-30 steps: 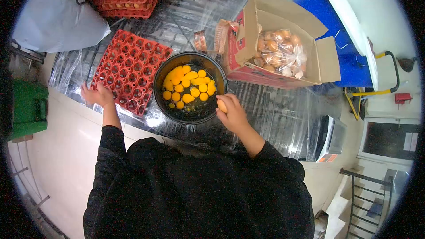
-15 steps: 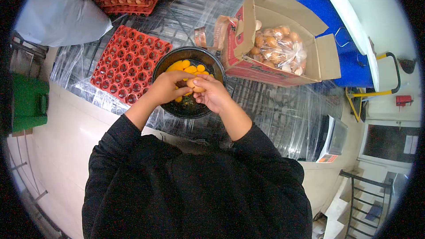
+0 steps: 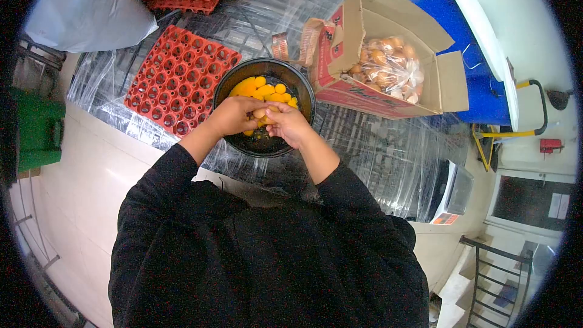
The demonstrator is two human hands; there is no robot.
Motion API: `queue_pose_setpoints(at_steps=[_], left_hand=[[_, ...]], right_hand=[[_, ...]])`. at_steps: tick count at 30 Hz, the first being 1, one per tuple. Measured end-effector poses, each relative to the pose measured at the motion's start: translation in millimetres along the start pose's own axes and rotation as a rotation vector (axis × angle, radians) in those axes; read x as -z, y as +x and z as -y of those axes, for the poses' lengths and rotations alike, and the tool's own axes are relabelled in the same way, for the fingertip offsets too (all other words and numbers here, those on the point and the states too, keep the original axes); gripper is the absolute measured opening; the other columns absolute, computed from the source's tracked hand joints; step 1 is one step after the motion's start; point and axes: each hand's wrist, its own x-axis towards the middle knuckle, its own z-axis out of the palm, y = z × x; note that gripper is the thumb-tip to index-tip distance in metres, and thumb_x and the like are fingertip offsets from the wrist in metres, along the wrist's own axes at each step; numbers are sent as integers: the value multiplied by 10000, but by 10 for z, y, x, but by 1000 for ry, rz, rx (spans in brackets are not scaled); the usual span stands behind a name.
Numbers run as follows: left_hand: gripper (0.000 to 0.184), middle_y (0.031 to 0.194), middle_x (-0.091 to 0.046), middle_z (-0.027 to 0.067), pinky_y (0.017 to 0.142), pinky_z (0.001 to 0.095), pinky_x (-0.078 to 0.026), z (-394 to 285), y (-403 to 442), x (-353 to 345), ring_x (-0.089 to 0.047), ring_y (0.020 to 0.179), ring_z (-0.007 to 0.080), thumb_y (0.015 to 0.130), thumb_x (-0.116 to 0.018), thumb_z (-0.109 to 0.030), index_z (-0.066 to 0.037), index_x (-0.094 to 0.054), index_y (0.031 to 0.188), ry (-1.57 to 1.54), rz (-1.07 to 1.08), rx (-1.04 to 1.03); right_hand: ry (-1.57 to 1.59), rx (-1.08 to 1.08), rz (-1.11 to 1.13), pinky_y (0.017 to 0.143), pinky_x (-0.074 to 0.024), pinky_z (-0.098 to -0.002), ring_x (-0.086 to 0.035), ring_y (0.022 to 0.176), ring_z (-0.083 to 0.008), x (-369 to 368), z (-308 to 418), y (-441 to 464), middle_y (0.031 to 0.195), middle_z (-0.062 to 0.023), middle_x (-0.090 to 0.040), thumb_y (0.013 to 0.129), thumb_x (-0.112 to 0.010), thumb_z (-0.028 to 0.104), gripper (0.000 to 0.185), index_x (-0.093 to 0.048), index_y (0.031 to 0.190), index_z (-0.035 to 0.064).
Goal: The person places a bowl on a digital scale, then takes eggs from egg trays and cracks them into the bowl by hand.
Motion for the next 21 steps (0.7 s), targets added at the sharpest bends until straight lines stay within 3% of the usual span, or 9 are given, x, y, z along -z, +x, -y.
queue_pose_setpoints(at_steps=[4, 7, 12, 15, 18, 19, 20, 21], left_hand=[[389, 927, -629, 111, 767, 345, -475, 71, 18, 9, -600, 847, 275, 622, -654, -152, -94, -619, 1004, 20, 51, 5], [341, 884, -629, 106, 759, 373, -465, 8, 65, 163, -593, 822, 279, 650, -608, -159, -116, -621, 987, 103, 214, 137], [319, 859, -622, 121, 754, 382, -463, 48, 60, 162, -587, 820, 290, 668, -634, -191, -112, -624, 977, 74, 73, 93], [344, 875, -618, 122, 754, 377, -463, -33, 75, 215, -587, 815, 291, 666, -666, -216, -115, -619, 991, 46, 1, 84], [386, 916, -612, 113, 762, 354, -466, -240, 64, 369, -591, 820, 276, 648, -706, -226, -107, -610, 1003, -143, -140, 74], [403, 931, -611, 110, 765, 345, -467, -305, 60, 441, -592, 825, 269, 641, -719, -227, -103, -606, 1007, -232, -200, 69], [419, 954, -607, 103, 772, 333, -465, -276, 32, 529, -590, 846, 256, 629, -734, -222, -90, -603, 1004, -107, -376, -6], [435, 976, -604, 97, 779, 322, -463, -211, -42, 646, -588, 868, 242, 618, -750, -217, -76, -599, 1001, 20, -551, -79]], right_hand=[[-240, 5, -100, 547, -452, -231, -502, 615, -103, -6, -8, 82, 842, -23, -542, 859, -541, 235, 309, -480, 1107, 60], [-509, 54, -164, 557, -455, -236, -525, 638, -115, -125, 90, 67, 836, -17, -556, 826, -582, 263, 352, -499, 1091, 47], [-786, 254, -182, 628, -462, -249, -578, 733, -127, -346, 256, -3, 830, -22, -614, 757, -647, 288, 354, -577, 972, 16], [-785, 300, -308, 684, -458, -253, -586, 767, -133, -350, 251, 47, 819, -45, -630, 746, -655, 255, 308, -597, 915, 4], [-567, 290, -274, 576, -461, -249, -575, 655, -125, -463, 425, -115, 763, -41, -613, 747, -656, 236, 309, -583, 952, 17], [-488, 263, -328, 442, -422, -231, -526, 527, -101, -476, 495, -186, 722, -29, -587, 752, -654, 228, 306, -569, 973, 34], [-352, 305, -321, 363, -367, -204, -470, 460, -69, -555, 657, -332, 693, -9, -563, 760, -649, 221, 298, -555, 985, 49], [-325, 400, -390, 382, -384, -194, -472, 471, -60, -611, 813, -500, 700, -13, -569, 765, -642, 188, 265, -556, 977, 53]])
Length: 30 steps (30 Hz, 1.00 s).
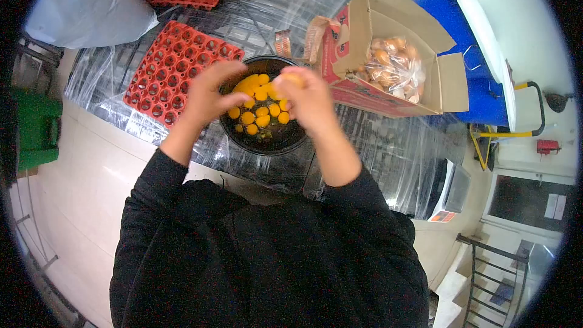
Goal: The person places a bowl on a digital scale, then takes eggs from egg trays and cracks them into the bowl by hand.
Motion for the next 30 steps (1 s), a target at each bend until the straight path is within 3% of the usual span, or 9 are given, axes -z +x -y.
queue_pose_setpoints(at_steps=[3, 5, 8, 11, 15, 18, 22, 26, 30], left_hand=[[376, 1022, -600, 92, 837, 303, -423, 291, -176, 541, -555, 951, 200, 683, -703, -104, -20, -585, 1030, 193, -390, 204], [398, 1042, -563, 155, 835, 334, -410, 737, -480, 809, -530, 951, 256, 725, -677, -144, 21, -544, 1062, 167, -773, 357], [390, 1066, -537, 199, 896, 369, -366, 1316, -1177, 1188, -498, 1007, 311, 794, -592, -205, 51, -522, 1079, 723, -1009, 575], [438, 1210, -440, 168, 924, 466, -325, 1549, -1790, 1153, -395, 1136, 323, 820, -525, -258, -29, -457, 1187, 949, -783, 1071], [540, 1335, -314, 125, 909, 555, -305, 1564, -1761, 848, -293, 1221, 317, 820, -500, -342, -120, -350, 1290, 941, -447, 1471], [568, 1342, -305, 135, 906, 564, -306, 1693, -1901, 816, -289, 1225, 333, 819, -494, -385, -109, -345, 1292, 925, -540, 1279], [584, 1375, -262, 138, 907, 597, -287, 1548, -1790, 823, -249, 1246, 369, 822, -492, -394, -120, -329, 1312, 1008, -458, 1400], [595, 1401, -215, 131, 936, 608, -237, 1640, -1774, 834, -212, 1265, 384, 822, -481, -401, -135, -314, 1327, 1071, -421, 1425], [616, 1411, -198, 126, 965, 589, -206, 1673, -1723, 867, -170, 1284, 381, 811, -477, -437, -159, -306, 1334, 1017, -379, 1507]], right_hand=[[125, 346, -235, 392, -407, -184, -486, 468, -74, 385, 531, -151, 739, -35, -582, 768, -640, 148, 301, -531, 1030, 46], [152, 569, -399, 466, -446, -208, -541, 615, -97, 719, 740, -80, 867, -80, -572, 782, -628, 166, 347, -498, 1079, 41], [-84, 716, -662, 694, -478, -310, -553, 864, -178, 1224, 891, 272, 972, -126, -554, 773, -638, 234, 413, -507, 1099, 19], [-1090, 670, -903, 851, -413, -374, -514, 972, -252, 1839, 685, 769, 1024, -161, -543, 743, -661, 268, 472, -526, 1118, 15], [-562, 763, -908, 889, -378, -373, -472, 1038, -272, 1168, 1057, 656, 1111, -151, -498, 711, -684, 279, 475, -555, 1125, 85], [-495, 934, -657, 860, -395, -361, -468, 1033, -264, 415, 1503, 775, 1111, -132, -493, 710, -687, 288, 440, -572, 1086, 91], [-667, 1098, -395, 809, -425, -344, -497, 968, -264, -726, 1971, 1376, 1060, -145, -505, 677, -699, 309, 428, -591, 1017, 73], [-1037, 840, -160, 837, -431, -382, -528, 961, -332, -1554, 1859, 2934, 1031, -201, -544, 671, -676, 342, 477, -585, 1057, 78], [-963, 694, -61, 873, -409, -350, -532, 1020, -274, -2097, 1842, 3429, 1063, -164, -579, 653, -671, 328, 543, -556, 1120, 76]])
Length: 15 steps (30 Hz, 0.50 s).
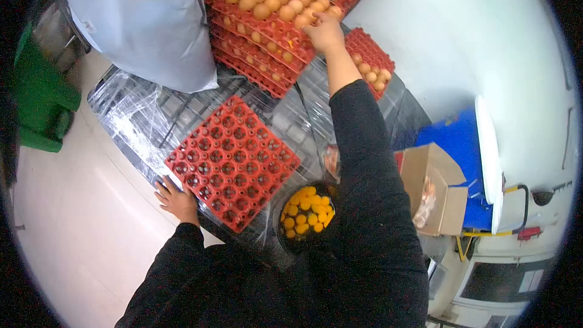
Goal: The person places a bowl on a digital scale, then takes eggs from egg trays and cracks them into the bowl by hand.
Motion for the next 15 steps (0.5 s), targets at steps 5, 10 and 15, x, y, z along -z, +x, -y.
queue_pose_setpoints(at_steps=[5, 10, 15], left_hand=[[649, 1414, -196, 112, 965, 583, -214, 40, 53, -79, -166, 1287, 375, 786, -492, -474, -197, -295, 1339, 39, 40, 17], [664, 1416, -182, 117, 964, 587, -214, 33, 62, -57, -158, 1286, 380, 778, -502, -475, -201, -285, 1343, 27, 72, 20], [659, 1425, -154, 120, 961, 588, -226, 18, 37, -19, -147, 1288, 389, 809, -465, -507, -182, -275, 1349, 51, 83, 6]], right_hand=[[-340, 29, 49, 834, -428, -346, -564, 956, -292, -407, 142, 330, 983, -171, -605, 690, -631, 301, 429, -579, 1068, 103], [-166, 19, -174, 779, -456, -364, -578, 907, -282, -408, -151, 476, 945, -144, -616, 683, -630, 222, 379, -574, 1020, 58], [809, -140, 18, 542, -461, -243, -545, 630, -136, 179, -73, -676, 871, -81, -567, 760, -538, 72, 358, -485, 1106, -2]])
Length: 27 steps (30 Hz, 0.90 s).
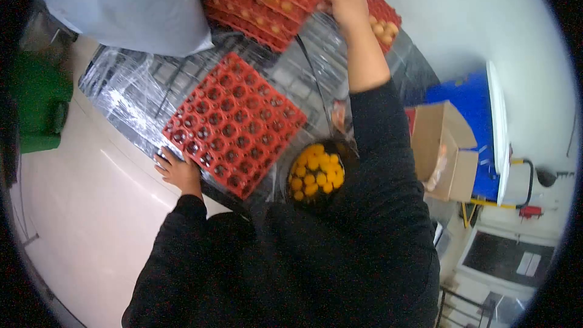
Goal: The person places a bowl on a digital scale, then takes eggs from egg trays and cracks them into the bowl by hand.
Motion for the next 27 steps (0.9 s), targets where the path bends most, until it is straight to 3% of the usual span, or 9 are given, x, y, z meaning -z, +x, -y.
queue_pose_setpoints(at_steps=[3, 6, 7, 8, 9, 16, 21, 22, 27], left_hand=[[666, 1423, -149, 134, 958, 594, -227, 23, -8, -43, -152, 1287, 388, 811, -466, -503, -185, -254, 1357, -37, -26, -4], [668, 1417, -153, 151, 956, 601, -221, 31, -29, -25, -175, 1279, 385, 816, -456, -512, -185, -244, 1358, -108, -84, -4], [668, 1412, -162, 150, 954, 605, -219, 38, -47, -58, -178, 1278, 380, 816, -452, -517, -184, -244, 1357, -120, -110, -5], [668, 1408, -171, 150, 951, 609, -217, 37, -44, -85, -181, 1277, 375, 817, -448, -522, -183, -245, 1356, -138, -142, 1], [668, 1403, -180, 150, 949, 613, -216, 62, -52, -95, -184, 1276, 370, 817, -444, -527, -182, -246, 1354, -155, -177, 9], [669, 1382, -230, 119, 958, 610, -176, -142, -26, 54, -223, 1261, 328, 788, -467, -546, -179, -305, 1324, -450, -479, 182], [652, 1281, -345, 258, 998, 451, -232, -990, -411, 784, -288, 1212, 393, 763, -577, -418, 33, -414, 1205, -783, -738, -546], [601, 1262, -376, 248, 996, 444, -242, -1142, -705, 981, -308, 1201, 389, 753, -604, -361, 35, -443, 1177, -880, -585, -722], [461, 1092, -561, 139, 909, 364, -386, -1528, -2023, 1475, -496, 1073, 284, 666, -697, -152, -58, -554, 1094, -789, 507, -1677]], right_hand=[[81, -78, 44, 470, -435, -247, -531, 528, -132, 438, 5, -1262, 715, -77, -548, 762, -523, 64, 238, -466, 984, 2], [-81, -233, -43, 467, -417, -245, -488, 508, -109, 931, -281, -2628, 778, -68, -527, 740, -550, 28, 337, -384, 1033, 43], [-395, -350, 2, 585, -454, -273, -544, 669, -139, 1048, -221, -3030, 862, -87, -517, 742, -563, 29, 377, -390, 1076, 38], [-649, -82, -10, 754, -445, -321, -545, 884, -209, 1133, -277, -3386, 926, -124, -518, 760, -568, 66, 412, -402, 1136, 35], [-730, -88, -25, 865, -396, -361, -496, 1020, -286, 1279, -400, -3698, 1020, -171, -493, 768, -581, 96, 419, -435, 1158, 45], [-818, -62, 103, 828, -414, -388, -493, 964, -366, 1458, -921, -4602, 1088, -187, -453, 757, -577, 92, 386, -473, 1125, 37], [-690, 31, 20, 775, -437, -372, -515, 898, -338, 1471, -935, -4592, 1073, -164, -452, 773, -553, 77, 370, -462, 1130, 44], [-694, 35, 24, 752, -448, -364, -527, 866, -320, 1462, -949, -4551, 1065, -155, -454, 778, -550, 76, 368, -458, 1133, 42], [447, -627, 5, 535, -430, -284, -510, 639, -166, 1307, -821, -4238, 900, -79, -498, 816, -499, 119, 345, -443, 1152, 62]])
